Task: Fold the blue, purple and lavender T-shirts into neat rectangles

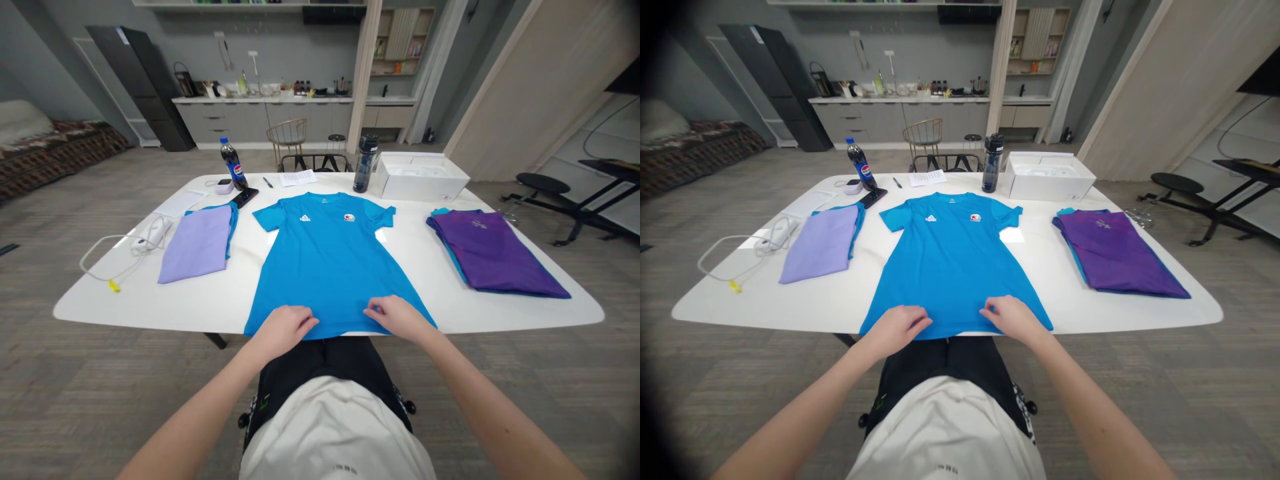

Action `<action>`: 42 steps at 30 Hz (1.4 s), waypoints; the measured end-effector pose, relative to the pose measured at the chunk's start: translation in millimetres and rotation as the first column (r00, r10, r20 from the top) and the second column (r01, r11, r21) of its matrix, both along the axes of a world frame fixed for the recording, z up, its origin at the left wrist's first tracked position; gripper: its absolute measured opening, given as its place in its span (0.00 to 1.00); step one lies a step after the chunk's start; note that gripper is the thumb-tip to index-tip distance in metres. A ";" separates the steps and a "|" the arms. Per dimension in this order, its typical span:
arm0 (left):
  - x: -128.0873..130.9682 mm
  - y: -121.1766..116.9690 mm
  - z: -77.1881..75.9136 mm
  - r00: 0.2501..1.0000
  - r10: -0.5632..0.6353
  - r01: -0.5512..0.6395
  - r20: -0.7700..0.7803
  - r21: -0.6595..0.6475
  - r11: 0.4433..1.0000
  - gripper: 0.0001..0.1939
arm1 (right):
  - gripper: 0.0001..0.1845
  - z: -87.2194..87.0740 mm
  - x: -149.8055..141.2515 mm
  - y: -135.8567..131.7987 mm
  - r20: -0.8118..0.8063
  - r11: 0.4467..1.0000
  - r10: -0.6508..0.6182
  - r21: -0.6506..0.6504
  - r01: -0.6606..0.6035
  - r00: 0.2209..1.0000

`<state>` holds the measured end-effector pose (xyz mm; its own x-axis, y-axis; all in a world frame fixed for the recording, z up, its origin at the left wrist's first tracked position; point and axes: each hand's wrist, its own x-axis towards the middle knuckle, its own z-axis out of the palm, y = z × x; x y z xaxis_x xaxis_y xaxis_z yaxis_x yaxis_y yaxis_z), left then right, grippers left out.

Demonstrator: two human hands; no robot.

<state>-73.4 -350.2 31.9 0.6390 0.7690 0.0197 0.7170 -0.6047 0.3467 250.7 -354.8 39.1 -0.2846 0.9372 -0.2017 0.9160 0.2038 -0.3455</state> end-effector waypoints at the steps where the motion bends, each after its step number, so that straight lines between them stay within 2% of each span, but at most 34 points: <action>1: 1.9 15.5 0.1 0.999 0.016 -0.016 0.030 0.005 1.000 0.22 | 0.18 -0.4 0.9 14.7 -0.007 0.998 -0.014 0.056 0.014 1.000; 4: 7.1 72.2 -9.7 0.988 0.151 -0.154 0.028 0.127 0.980 0.23 | 0.24 -14.2 6.2 67.8 0.018 0.956 -0.063 0.287 0.055 0.998; 6: 7.3 101.6 -23.4 0.954 0.298 -0.286 -0.046 0.171 0.943 0.30 | 0.29 -30.8 12.6 93.5 0.100 0.942 -0.117 0.325 0.079 0.988; 7: 6.3 109.1 -31.0 0.928 0.362 -0.344 -0.092 0.168 0.924 0.34 | 0.30 -39.3 16.1 99.3 0.154 0.943 -0.159 0.315 0.104 0.975; 9: 3.3 107.6 -44.1 0.883 0.436 -0.415 -0.172 0.147 0.898 0.38 | 0.33 -53.1 22.4 95.6 0.256 0.936 -0.256 0.305 0.173 0.932; 11: 0.7 90.2 -50.7 0.860 0.463 -0.440 -0.214 0.149 0.886 0.39 | 0.36 -59.0 26.0 78.7 0.318 0.914 -0.342 0.332 0.234 0.884; 14: 0.6 67.7 -45.7 0.850 0.457 -0.435 -0.261 0.141 0.889 0.41 | 0.38 -52.8 28.3 62.7 0.340 0.894 -0.399 0.350 0.279 0.852; 16: 3.9 77.3 -37.2 0.868 0.421 -0.396 -0.261 0.145 0.907 0.40 | 0.36 -44.0 31.6 78.5 0.295 0.885 -0.406 0.363 0.291 0.865; 17: 6.7 92.4 -33.1 0.882 0.401 -0.371 -0.246 0.162 0.914 0.39 | 0.35 -39.8 34.7 96.1 0.257 0.880 -0.404 0.372 0.296 0.878; 19: 14.5 140.6 -27.3 0.905 0.378 -0.336 -0.194 0.220 0.916 0.36 | 0.31 -33.4 43.7 146.9 0.165 0.869 -0.392 0.390 0.305 0.905; 23: 29.1 264.9 -29.4 0.896 0.430 -0.396 -0.113 0.234 0.888 0.32 | 0.28 -30.3 65.6 257.6 0.078 0.905 -0.282 0.353 0.238 0.956; 25: 29.8 311.8 -36.8 0.898 0.431 -0.407 -0.094 0.199 0.891 0.32 | 0.29 -33.1 75.0 288.8 0.084 0.907 -0.305 0.328 0.263 0.949; 27: 25.4 337.3 -46.0 0.862 0.499 -0.482 -0.093 0.157 0.862 0.34 | 0.32 -37.5 83.8 295.3 0.106 0.889 -0.382 0.313 0.334 0.918; 29: 18.3 342.9 -54.3 0.805 0.583 -0.566 -0.108 0.149 0.811 0.38 | 0.35 -41.3 92.3 281.6 0.149 0.862 -0.462 0.309 0.402 0.874; 31: 10.9 336.3 -59.6 0.766 0.628 -0.608 -0.134 0.166 0.776 0.40 | 0.36 -42.7 100.1 258.0 0.212 0.843 -0.507 0.325 0.429 0.836; 33: 4.9 326.9 -60.9 0.748 0.641 -0.622 -0.170 0.158 0.767 0.41 | 0.36 -40.7 106.1 237.5 0.276 0.837 -0.524 0.343 0.427 0.806; 35: 1.5 322.0 -58.3 0.735 0.647 -0.634 -0.201 0.135 0.762 0.41 | 0.36 -36.1 110.3 230.2 0.321 0.824 -0.550 0.361 0.437 0.771; 38: 1.2 330.8 -49.5 0.737 0.644 -0.624 -0.206 0.157 0.765 0.41 | 0.32 -27.7 114.5 251.5 0.297 0.788 -0.585 0.428 0.442 0.755; 40: 2.9 347.6 -42.4 0.761 0.624 -0.597 -0.179 0.181 0.781 0.38 | 0.28 -23.6 117.7 282.0 0.227 0.790 -0.553 0.449 0.418 0.802; 42: 4.4 370.5 -36.1 0.783 0.606 -0.582 -0.141 0.178 0.793 0.34 | 0.26 -22.1 122.1 316.9 0.164 0.810 -0.521 0.405 0.425 0.838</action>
<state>-69.0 20.3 -4.3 0.0567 0.9962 0.0655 0.9895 -0.0648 0.1289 372.8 -38.0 17.0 0.2288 0.9617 0.1512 0.9726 -0.2191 -0.0782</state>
